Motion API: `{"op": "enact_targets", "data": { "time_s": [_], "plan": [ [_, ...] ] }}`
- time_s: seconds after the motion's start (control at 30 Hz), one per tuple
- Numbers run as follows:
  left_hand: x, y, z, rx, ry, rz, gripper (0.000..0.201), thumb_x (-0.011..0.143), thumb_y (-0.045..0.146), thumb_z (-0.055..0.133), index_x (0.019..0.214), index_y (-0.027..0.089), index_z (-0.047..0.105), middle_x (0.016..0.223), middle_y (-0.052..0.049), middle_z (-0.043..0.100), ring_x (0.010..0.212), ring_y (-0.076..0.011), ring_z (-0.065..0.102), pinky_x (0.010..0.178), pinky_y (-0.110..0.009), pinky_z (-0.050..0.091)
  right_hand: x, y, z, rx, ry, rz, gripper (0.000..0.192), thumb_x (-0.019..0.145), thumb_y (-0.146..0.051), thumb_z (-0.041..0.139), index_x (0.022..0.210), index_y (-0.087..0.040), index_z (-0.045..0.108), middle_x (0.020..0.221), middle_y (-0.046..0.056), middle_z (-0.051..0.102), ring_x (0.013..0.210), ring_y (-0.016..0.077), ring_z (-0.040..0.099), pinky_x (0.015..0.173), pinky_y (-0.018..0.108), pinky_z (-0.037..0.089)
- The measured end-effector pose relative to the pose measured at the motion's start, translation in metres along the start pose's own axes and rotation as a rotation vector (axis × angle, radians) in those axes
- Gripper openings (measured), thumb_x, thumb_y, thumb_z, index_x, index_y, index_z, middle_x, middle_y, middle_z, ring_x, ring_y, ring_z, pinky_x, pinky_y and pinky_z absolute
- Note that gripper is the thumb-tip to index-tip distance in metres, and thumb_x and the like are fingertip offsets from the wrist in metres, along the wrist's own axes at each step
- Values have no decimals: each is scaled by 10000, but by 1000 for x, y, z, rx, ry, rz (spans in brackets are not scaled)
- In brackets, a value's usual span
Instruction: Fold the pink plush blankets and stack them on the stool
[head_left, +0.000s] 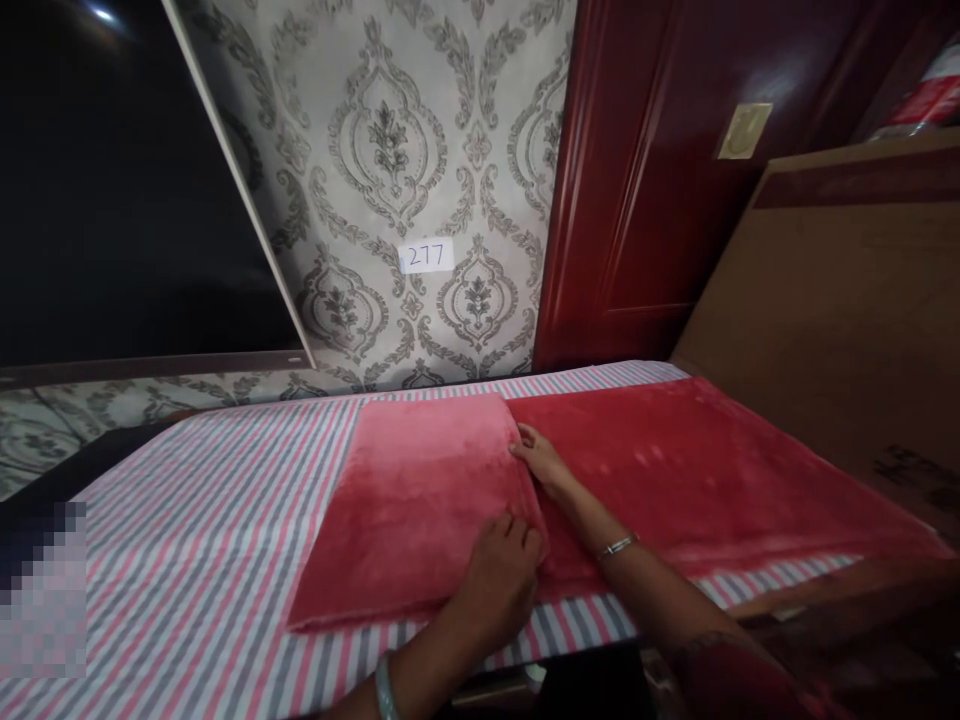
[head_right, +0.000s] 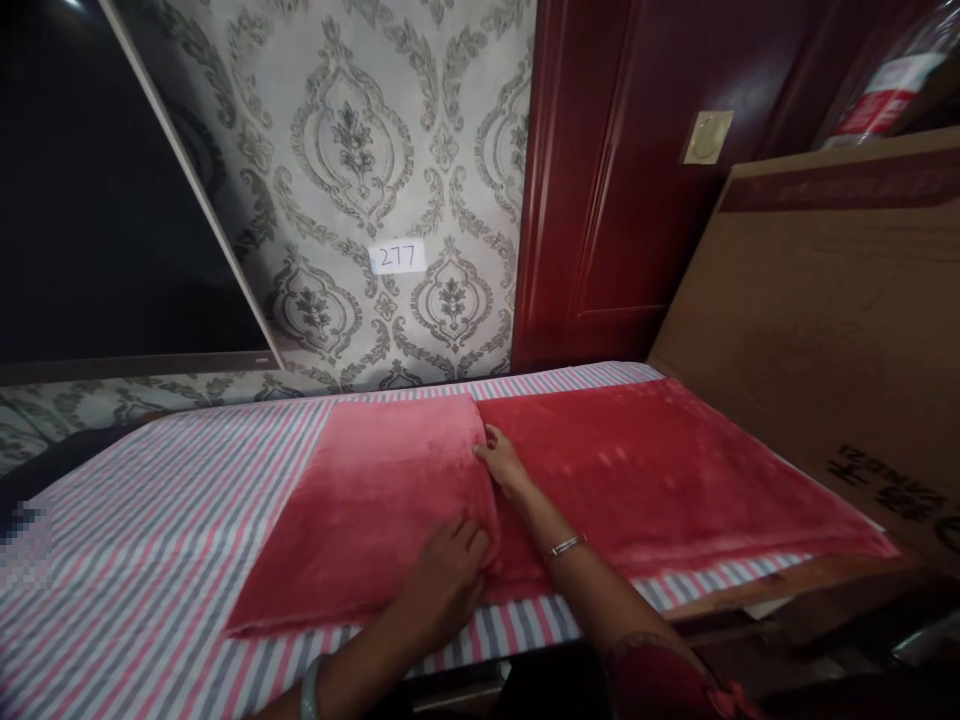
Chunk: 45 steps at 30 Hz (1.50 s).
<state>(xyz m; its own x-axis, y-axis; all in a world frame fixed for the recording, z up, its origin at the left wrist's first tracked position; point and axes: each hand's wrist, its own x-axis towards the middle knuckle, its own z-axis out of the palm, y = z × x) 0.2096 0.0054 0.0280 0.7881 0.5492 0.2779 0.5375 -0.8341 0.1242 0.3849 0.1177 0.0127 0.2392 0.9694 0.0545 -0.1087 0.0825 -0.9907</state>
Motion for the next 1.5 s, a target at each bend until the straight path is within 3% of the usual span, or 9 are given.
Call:
{"op": "enact_targets", "data": {
  "time_s": [0.33, 0.5, 0.6, 0.73, 0.9, 1.0, 1.13, 1.3, 1.5],
  "plan": [
    [-5, -2, 7, -25, 91, 48, 227, 782, 70, 541, 981, 141, 625, 972, -114, 668, 975, -291, 598, 918, -477, 534, -11, 15, -2, 57, -103, -68, 864, 622, -430, 785, 1408, -239, 481, 1400, 115, 604, 1254, 315, 586, 1082, 494, 451],
    [-11, -13, -21, -292, 43, 47, 186, 850, 263, 630, 1020, 190, 626, 1048, -91, 692, 980, -262, 632, 876, -427, 541, -46, 27, -10, 36, -124, -97, 925, 661, -455, 806, 1483, -275, 423, 1540, 106, 473, 1390, 310, 472, 1147, 509, 383],
    [-16, -51, -53, -340, 89, -50, 196, 920, 338, 539, 1051, 234, 641, 1092, -79, 713, 981, -243, 653, 875, -407, 534, -77, 30, -12, 68, -137, -85, 914, 711, -445, 802, 1512, -306, 384, 1583, 91, 421, 1431, 297, 427, 1162, 507, 370],
    [-35, -135, -94, -76, 245, -453, 332, 890, 388, 476, 1084, 184, 651, 1176, -154, 701, 1141, -325, 621, 1030, -479, 458, -101, 28, -11, 84, -110, -26, 929, 731, -441, 795, 1535, -317, 346, 1589, 97, 408, 1462, 305, 382, 1154, 525, 380],
    [-73, -205, -115, -4, 115, -996, 607, 851, 639, 435, 1083, 124, 655, 949, -172, 729, 971, -369, 685, 795, -428, 509, -99, 27, -11, 14, -75, -15, 921, 719, -455, 791, 1524, -309, 368, 1588, 104, 408, 1439, 309, 416, 1184, 528, 332],
    [-79, -209, -110, -195, -21, -1100, 599, 859, 699, 362, 766, 186, 654, 652, -115, 668, 760, -348, 691, 649, -384, 458, -96, 29, -11, -39, -62, -28, 906, 721, -461, 786, 1518, -304, 385, 1605, 97, 383, 1470, 306, 368, 1213, 526, 273],
    [-62, -204, -100, -300, 53, -1055, 535, 818, 684, 468, 516, 246, 527, 612, -109, 627, 772, -341, 670, 665, -368, 418, -95, 29, -11, -54, -73, -12, 929, 730, -485, 777, 1539, -308, 357, 1624, 89, 351, 1490, 306, 331, 1218, 529, 258],
    [-52, -211, -90, -369, 170, -1051, 356, 699, 500, 656, 510, 247, 491, 600, -72, 607, 810, -318, 653, 663, -332, 415, -95, 26, -2, -85, -63, -47, 910, 709, -481, 796, 1515, -296, 416, 1624, 81, 357, 1513, 290, 284, 1242, 494, 201],
    [-81, -216, -85, -572, 228, -1082, 413, 693, 602, 657, 638, 197, 600, 602, -39, 647, 697, -264, 656, 555, -299, 440, -97, 22, 1, 100, -195, 92, 1028, 694, -528, 832, 1565, -321, 326, 1568, 123, 444, 1382, 338, 495, 1112, 527, 429]
  ]
}}
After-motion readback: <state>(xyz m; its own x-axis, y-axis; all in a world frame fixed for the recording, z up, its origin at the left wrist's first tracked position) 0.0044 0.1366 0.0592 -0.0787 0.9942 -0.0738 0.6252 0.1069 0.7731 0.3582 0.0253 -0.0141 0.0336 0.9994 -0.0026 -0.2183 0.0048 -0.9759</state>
